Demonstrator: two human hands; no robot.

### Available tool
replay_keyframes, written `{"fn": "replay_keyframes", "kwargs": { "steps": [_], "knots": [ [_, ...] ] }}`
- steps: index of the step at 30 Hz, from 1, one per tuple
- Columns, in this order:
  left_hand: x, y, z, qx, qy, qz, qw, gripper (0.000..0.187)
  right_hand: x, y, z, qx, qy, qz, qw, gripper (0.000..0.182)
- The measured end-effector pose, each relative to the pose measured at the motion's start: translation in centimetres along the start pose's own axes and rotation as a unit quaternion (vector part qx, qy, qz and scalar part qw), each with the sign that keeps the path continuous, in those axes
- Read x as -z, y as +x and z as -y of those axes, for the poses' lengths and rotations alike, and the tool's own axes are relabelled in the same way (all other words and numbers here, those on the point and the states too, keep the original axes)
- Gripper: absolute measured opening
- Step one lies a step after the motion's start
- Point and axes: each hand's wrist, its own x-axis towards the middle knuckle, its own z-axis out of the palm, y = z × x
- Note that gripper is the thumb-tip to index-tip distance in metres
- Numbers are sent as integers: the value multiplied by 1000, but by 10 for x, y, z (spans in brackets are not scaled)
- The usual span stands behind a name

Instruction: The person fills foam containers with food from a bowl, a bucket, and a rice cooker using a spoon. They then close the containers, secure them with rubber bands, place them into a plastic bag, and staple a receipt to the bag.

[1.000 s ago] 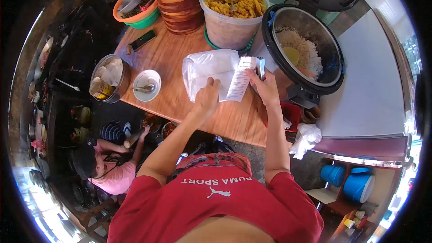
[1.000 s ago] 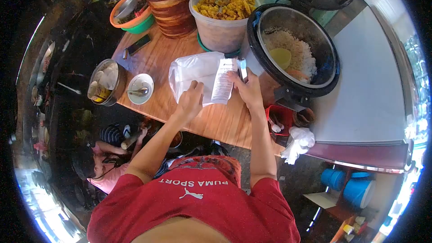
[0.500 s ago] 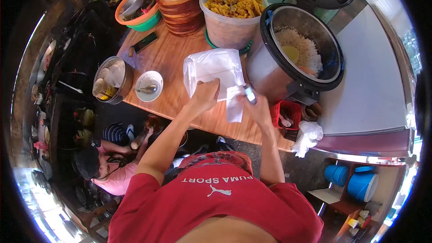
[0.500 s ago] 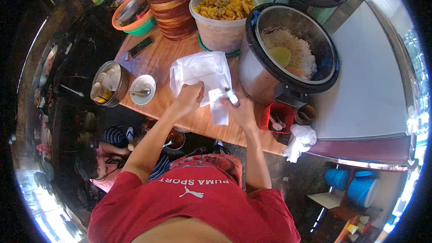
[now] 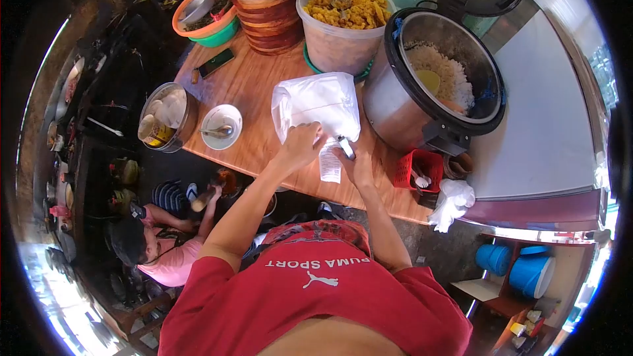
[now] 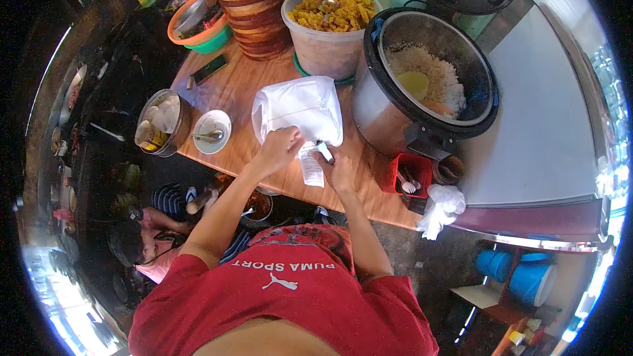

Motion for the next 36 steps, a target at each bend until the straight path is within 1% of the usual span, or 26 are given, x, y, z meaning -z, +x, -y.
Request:
{"fn": "replay_keyframes", "kwargs": {
  "steps": [2,3,6,9,12,13,16,17,20,21,23,25,26,28,31,34,36],
  "knots": [
    [1,-4,-3,-63,-18,-34,997,8,4,0,9,-23,-23,21,999,37],
    [-2,-4,-1,-62,-25,-45,997,8,5,1,11,-33,-35,33,998,39],
    [-8,-3,4,-63,-42,-75,994,8,1,-4,6,41,-31,-40,998,29],
    [-6,-3,2,-68,-51,-95,992,5,11,-14,27,20,137,-83,987,22],
    [-7,-5,1,-62,-54,-96,992,4,17,-3,53,106,186,-86,973,27],
    [-7,-5,1,-61,-52,-95,992,4,17,3,60,104,151,-81,980,27],
    [-7,-4,-2,-68,-56,-113,990,4,2,27,66,231,111,-122,959,30],
    [-7,-4,-3,-72,-59,-122,988,4,-2,31,67,236,90,-113,961,27],
    [-5,-5,-4,-77,-58,-129,987,5,-18,45,52,297,28,-134,945,23],
    [-5,-5,-4,-74,-57,-127,987,5,-21,44,46,300,21,-131,945,20],
    [-2,-8,-8,-65,-56,-123,989,5,-20,43,43,330,-5,-135,934,18],
    [-3,-7,-7,-67,-68,-139,986,6,-18,43,39,354,-43,-142,923,17],
    [-4,-6,-6,-70,-75,-145,984,6,-18,41,36,352,-46,-139,925,18],
    [-3,-5,-4,-53,-74,-113,989,8,-18,40,33,348,-52,-135,926,22],
    [0,-3,-3,-31,-85,-87,992,10,-15,39,37,382,-102,-161,904,22],
    [4,-2,-5,-30,-105,-64,992,10,-12,35,44,332,-64,-122,933,21],
    [7,-1,-4,-29,-132,-52,989,10,-13,40,32,344,-97,-108,928,20]
  ]
}}
